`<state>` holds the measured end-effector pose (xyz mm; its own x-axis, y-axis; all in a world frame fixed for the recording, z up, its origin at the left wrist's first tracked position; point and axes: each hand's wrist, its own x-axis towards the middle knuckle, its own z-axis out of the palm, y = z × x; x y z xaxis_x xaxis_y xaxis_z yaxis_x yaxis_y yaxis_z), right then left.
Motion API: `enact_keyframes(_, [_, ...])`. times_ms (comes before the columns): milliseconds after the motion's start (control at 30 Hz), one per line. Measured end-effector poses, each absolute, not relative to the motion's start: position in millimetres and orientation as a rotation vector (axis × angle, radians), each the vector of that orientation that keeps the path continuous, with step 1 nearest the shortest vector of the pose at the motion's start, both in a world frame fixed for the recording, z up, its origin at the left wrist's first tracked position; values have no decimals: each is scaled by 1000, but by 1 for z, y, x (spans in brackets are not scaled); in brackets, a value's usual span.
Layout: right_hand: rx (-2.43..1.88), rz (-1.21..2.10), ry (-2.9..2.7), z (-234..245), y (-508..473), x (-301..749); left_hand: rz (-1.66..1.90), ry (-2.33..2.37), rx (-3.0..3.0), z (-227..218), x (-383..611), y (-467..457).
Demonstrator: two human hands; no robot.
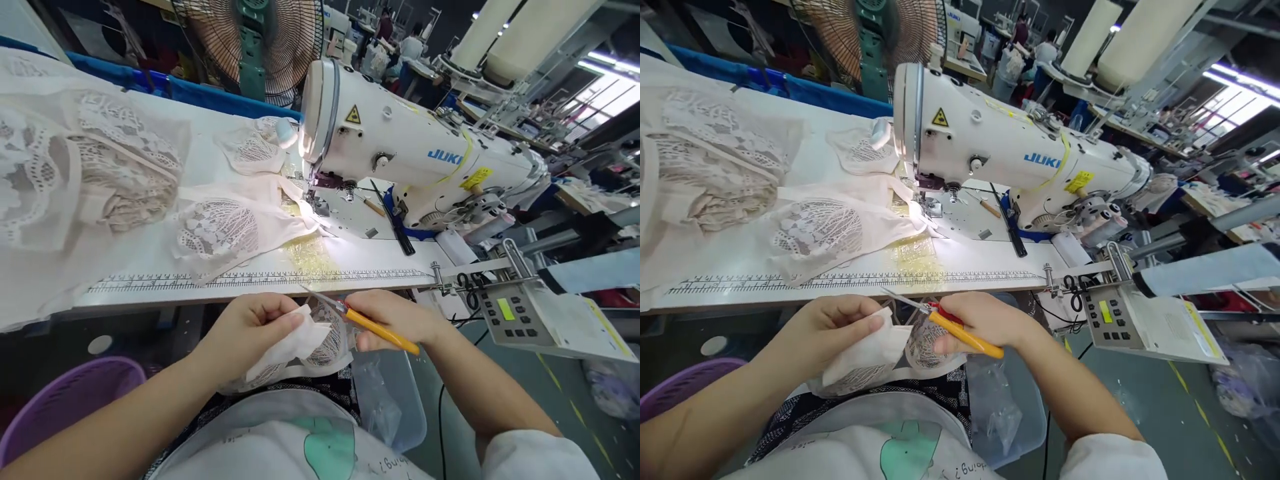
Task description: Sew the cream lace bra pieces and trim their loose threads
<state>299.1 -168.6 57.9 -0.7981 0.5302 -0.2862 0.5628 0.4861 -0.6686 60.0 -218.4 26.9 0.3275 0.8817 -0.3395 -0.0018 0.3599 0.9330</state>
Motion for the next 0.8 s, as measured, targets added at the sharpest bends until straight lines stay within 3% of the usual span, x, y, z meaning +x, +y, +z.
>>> enact_keyframes(233, [995,-975,2603,66,-179,297,721,1140,936,35,70,-214])
enact_keyframes(800, [1113,-831,2528,66,-187,297,727,1083,824,29,72,-210])
